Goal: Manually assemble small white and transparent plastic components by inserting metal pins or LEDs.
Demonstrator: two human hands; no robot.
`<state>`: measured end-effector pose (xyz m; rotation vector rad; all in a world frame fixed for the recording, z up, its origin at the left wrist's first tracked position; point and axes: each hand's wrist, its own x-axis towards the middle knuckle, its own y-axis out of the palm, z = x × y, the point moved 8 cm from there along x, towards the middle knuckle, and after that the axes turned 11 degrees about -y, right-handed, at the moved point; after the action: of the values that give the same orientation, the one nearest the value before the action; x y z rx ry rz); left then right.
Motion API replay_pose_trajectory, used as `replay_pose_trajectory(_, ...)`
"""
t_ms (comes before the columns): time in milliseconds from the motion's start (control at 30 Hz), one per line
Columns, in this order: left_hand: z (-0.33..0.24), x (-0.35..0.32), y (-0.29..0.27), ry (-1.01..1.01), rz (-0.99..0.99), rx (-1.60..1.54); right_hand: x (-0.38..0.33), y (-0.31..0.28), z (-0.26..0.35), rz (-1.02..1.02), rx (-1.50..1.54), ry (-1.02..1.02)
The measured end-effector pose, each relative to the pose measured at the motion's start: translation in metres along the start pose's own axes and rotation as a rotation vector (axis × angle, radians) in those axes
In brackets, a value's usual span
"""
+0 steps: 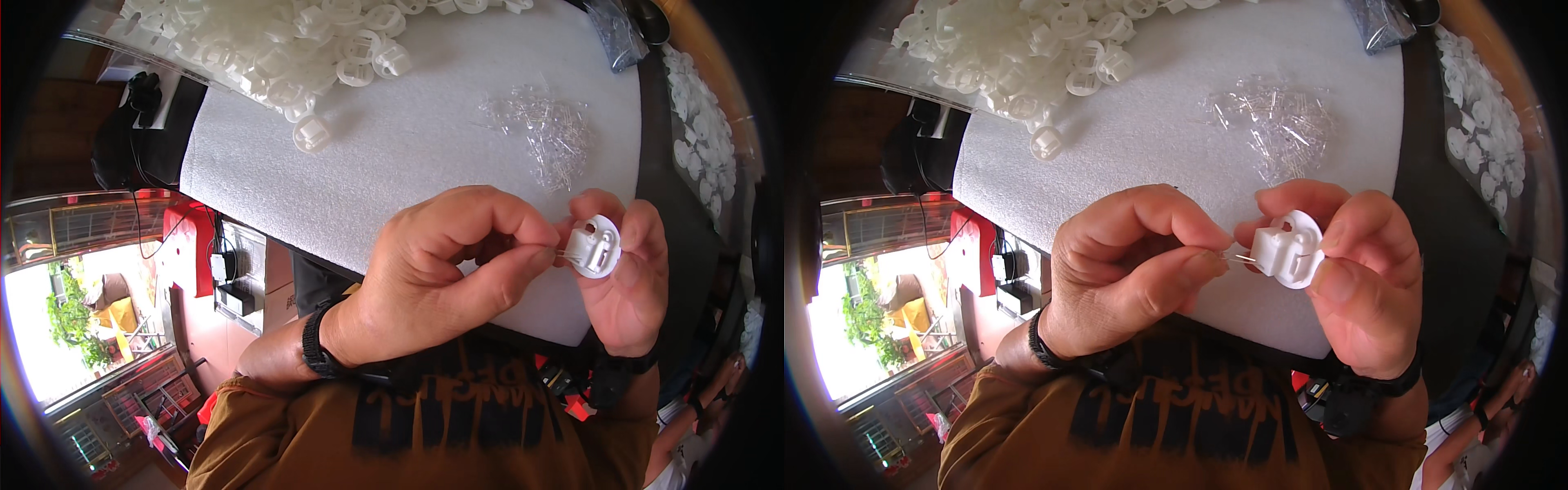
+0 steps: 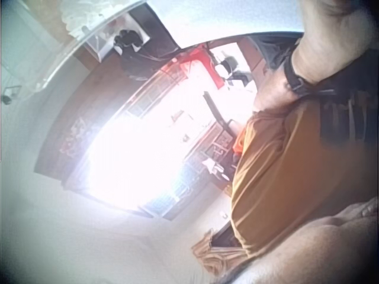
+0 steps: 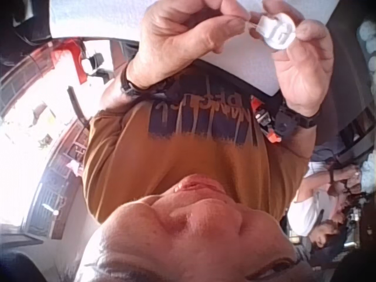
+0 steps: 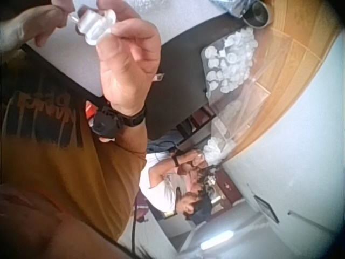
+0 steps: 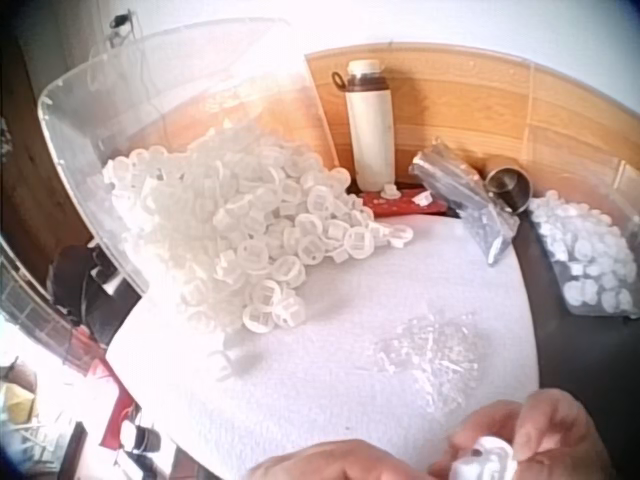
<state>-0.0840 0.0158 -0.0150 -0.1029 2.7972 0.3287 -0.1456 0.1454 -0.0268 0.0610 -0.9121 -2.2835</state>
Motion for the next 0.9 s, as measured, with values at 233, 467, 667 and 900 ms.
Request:
replay_pose_trajectory(233,0.002,0.0,0.004,-0.087,0.016,-0.078,0.0,0.006,0.005,0.041,-0.013,-0.087)
replay_pose_trajectory(467,-0.003,0.001,0.007,0.106,0.048,0.041,0.001,0.01,0.007,0.146,-0.034,-0.132)
replay_pose_trajectory(667,-0.006,0.001,0.007,0.134,0.038,0.086,0.001,0.011,0.009,0.152,-0.07,-0.153)
replay_pose_trajectory(900,-0.016,-0.003,0.007,0.257,0.009,0.287,-0.003,0.02,0.023,0.199,-0.411,-0.31)
